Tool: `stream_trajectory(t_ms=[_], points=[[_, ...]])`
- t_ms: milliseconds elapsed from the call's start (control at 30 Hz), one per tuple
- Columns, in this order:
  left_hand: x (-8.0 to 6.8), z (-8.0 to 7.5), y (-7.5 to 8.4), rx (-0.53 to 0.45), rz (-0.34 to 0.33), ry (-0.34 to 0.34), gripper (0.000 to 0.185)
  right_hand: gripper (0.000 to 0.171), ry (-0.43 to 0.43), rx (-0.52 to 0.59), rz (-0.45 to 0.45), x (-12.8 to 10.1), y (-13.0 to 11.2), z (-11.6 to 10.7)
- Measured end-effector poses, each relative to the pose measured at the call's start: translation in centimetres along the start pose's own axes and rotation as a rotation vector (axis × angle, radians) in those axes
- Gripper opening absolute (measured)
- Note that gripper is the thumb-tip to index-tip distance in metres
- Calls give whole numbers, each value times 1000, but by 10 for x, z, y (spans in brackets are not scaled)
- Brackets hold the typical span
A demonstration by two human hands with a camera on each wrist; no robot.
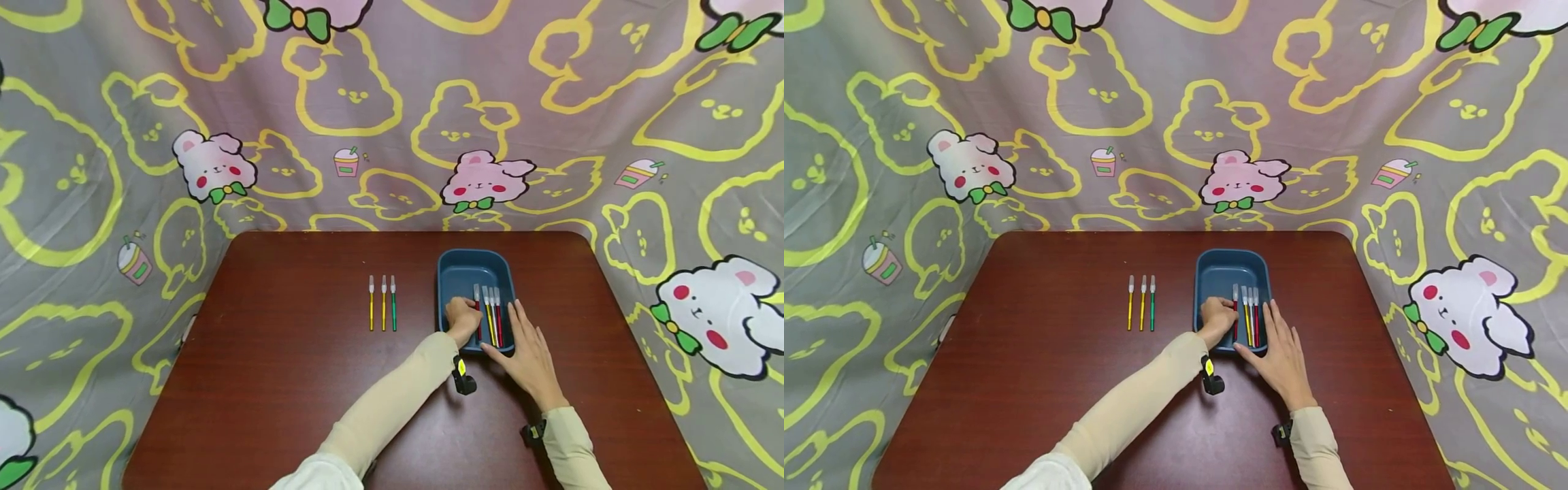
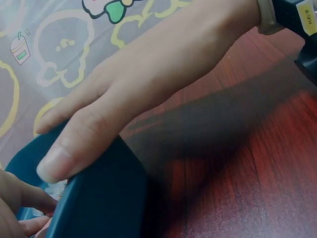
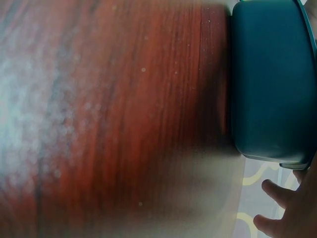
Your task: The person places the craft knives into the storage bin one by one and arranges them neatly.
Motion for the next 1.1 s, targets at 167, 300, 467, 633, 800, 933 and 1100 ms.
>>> stream_trajectory(t_ms=[167,300,467,633,800,933,1100], points=[[0,5,0,7,5,0,17,109,8,-4,-7,1,-1,1],[-1,6,0,13,30,2,19,108,9,1,-13,2,-1,1],[-2,5,0,2,45,-2,23,109,4,1,-15,2,-2,1],[0,4,-2,7,80,11,22,109,2,3,-13,3,-4,2],[2,5,-5,10,122,31,22,108,-6,9,-7,3,-5,2],[2,6,-4,-9,98,10,22,109,-6,7,4,2,-3,2],[6,6,2,34,72,-9,22,109,-6,9,13,-1,-1,2]])
Point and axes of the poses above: each hand's wrist, its own x-axis towards the middle knuckle, its own z-axis out of the palm, y = z × x, the point moved 1 cm from there along x, towards the middle knuckle, and after that the axes turned 10 degrees about -y, right-handed, at the moved point
